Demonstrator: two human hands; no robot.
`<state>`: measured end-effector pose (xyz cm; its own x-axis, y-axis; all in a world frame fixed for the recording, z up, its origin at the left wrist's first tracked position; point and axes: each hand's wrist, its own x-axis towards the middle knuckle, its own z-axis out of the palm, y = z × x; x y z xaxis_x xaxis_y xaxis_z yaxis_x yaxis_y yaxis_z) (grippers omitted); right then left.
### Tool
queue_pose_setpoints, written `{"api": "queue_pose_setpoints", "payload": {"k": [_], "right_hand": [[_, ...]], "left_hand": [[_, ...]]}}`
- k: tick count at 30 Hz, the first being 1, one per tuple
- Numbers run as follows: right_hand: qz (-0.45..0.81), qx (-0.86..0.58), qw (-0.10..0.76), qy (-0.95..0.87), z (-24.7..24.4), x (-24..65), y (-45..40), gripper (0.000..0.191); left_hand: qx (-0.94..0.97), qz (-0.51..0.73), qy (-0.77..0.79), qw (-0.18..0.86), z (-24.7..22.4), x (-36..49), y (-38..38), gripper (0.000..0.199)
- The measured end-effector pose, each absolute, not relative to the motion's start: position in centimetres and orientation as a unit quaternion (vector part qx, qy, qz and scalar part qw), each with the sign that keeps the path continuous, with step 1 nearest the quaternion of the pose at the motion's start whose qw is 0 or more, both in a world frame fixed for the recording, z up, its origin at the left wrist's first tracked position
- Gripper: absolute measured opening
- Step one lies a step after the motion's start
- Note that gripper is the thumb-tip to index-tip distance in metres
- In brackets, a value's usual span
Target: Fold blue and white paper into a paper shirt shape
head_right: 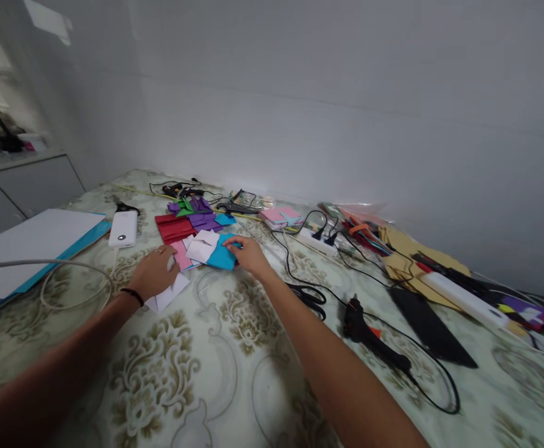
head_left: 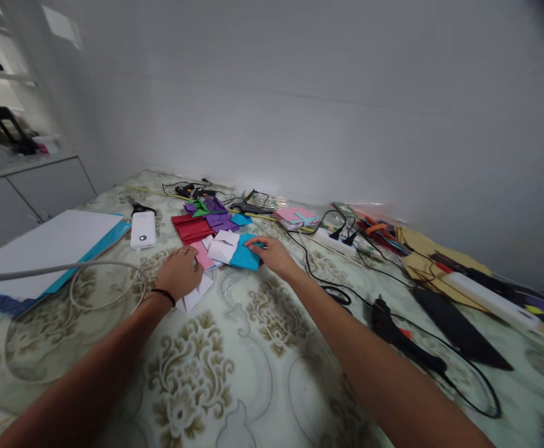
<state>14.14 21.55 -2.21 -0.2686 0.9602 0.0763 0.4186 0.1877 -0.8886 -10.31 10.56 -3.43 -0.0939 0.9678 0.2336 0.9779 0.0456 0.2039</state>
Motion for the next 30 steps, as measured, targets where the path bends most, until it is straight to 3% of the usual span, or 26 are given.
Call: {"api": "queue_pose_setpoints", "payload": {"k": [7,20,30], "right_hand": [[0.393,-0.511,0.331,-0.689,-1.8,15.5,22.2,0.018],[0.374,-0.527,0.306,-0.699,-0.6,16.2,21.2,0.011],[0.379,-0.501,0.291,-0.722,3.6,20.3,16.0,0.017]], "left_hand": [[-0.673,-0.145,-0.725,0.01,-3.2,-10.6,10.7,0.034],[-0.678,-0.149,-0.719,0.008,-3.2,-10.6,10.7,0.042],[-0.687,-0.193,-0.7,0.024,-3.1,-10.3,10.5,0.039]]}}
